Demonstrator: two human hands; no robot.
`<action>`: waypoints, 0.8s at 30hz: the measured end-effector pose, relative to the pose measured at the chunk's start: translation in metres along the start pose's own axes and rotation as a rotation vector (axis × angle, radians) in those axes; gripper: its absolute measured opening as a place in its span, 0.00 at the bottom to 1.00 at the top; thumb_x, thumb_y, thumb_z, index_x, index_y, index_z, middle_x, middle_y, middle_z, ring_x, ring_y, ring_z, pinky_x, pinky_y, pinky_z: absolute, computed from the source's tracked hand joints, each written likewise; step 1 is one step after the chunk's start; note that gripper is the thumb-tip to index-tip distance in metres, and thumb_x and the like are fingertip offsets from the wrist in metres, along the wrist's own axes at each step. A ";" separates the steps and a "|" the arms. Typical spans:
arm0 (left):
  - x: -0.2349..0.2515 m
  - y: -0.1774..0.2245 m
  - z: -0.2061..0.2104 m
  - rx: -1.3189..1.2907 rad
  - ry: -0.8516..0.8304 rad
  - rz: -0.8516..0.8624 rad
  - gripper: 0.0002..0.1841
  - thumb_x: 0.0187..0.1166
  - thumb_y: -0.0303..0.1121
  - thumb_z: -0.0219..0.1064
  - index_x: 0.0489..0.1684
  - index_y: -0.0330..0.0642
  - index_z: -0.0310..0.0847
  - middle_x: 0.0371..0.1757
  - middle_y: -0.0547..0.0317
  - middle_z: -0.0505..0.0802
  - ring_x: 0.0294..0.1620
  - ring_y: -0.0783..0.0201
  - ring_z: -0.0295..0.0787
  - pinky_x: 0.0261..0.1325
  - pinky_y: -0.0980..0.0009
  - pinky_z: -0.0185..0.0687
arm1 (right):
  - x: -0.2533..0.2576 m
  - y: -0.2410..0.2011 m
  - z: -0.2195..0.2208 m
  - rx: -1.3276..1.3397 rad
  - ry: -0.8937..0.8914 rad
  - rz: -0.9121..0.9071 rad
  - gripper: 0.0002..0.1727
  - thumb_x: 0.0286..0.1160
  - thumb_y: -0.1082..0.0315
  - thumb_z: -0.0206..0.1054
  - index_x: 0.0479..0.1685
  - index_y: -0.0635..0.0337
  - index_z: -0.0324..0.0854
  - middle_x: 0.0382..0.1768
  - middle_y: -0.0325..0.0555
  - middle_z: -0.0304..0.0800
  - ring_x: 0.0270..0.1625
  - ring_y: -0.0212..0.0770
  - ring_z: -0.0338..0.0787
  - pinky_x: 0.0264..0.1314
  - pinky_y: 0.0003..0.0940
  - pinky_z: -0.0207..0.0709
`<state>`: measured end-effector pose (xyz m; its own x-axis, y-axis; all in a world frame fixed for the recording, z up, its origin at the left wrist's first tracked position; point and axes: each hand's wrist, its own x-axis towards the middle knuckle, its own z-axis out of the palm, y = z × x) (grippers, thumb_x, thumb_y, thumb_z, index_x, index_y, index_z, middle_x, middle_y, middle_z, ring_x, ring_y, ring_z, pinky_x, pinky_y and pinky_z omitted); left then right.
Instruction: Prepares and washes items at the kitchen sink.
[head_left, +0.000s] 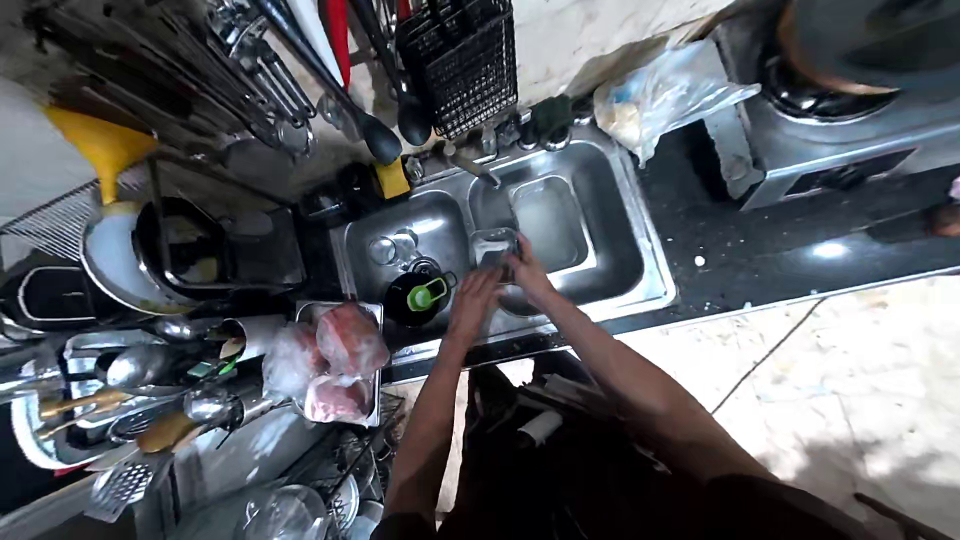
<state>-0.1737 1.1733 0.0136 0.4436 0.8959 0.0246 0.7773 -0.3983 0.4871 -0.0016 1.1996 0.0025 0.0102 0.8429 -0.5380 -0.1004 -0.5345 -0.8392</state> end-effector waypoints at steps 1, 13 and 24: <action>0.017 -0.010 -0.007 0.033 -0.006 -0.048 0.21 0.92 0.44 0.55 0.76 0.49 0.80 0.76 0.55 0.85 0.79 0.53 0.78 0.84 0.50 0.68 | 0.010 -0.007 -0.006 -0.003 0.036 -0.009 0.36 0.89 0.52 0.59 0.94 0.32 0.48 0.79 0.53 0.77 0.68 0.56 0.86 0.62 0.62 0.83; 0.253 -0.163 -0.062 0.510 -0.130 -0.406 0.30 0.83 0.27 0.60 0.88 0.39 0.64 0.80 0.28 0.75 0.78 0.29 0.75 0.76 0.33 0.72 | 0.091 -0.024 -0.030 -0.100 0.182 -0.028 0.34 0.88 0.54 0.61 0.93 0.38 0.57 0.59 0.57 0.90 0.54 0.54 0.92 0.59 0.58 0.84; 0.270 -0.145 -0.066 0.561 -0.144 -0.651 0.32 0.89 0.55 0.53 0.72 0.30 0.77 0.69 0.30 0.86 0.72 0.34 0.83 0.70 0.33 0.75 | 0.106 -0.024 -0.026 -0.127 0.171 -0.026 0.29 0.88 0.54 0.60 0.86 0.49 0.66 0.58 0.56 0.90 0.56 0.51 0.91 0.63 0.54 0.82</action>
<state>-0.1958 1.4855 0.0069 -0.1423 0.9607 -0.2383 0.9842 0.1117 -0.1373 0.0274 1.3000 -0.0364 0.1811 0.8395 -0.5123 0.0281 -0.5251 -0.8506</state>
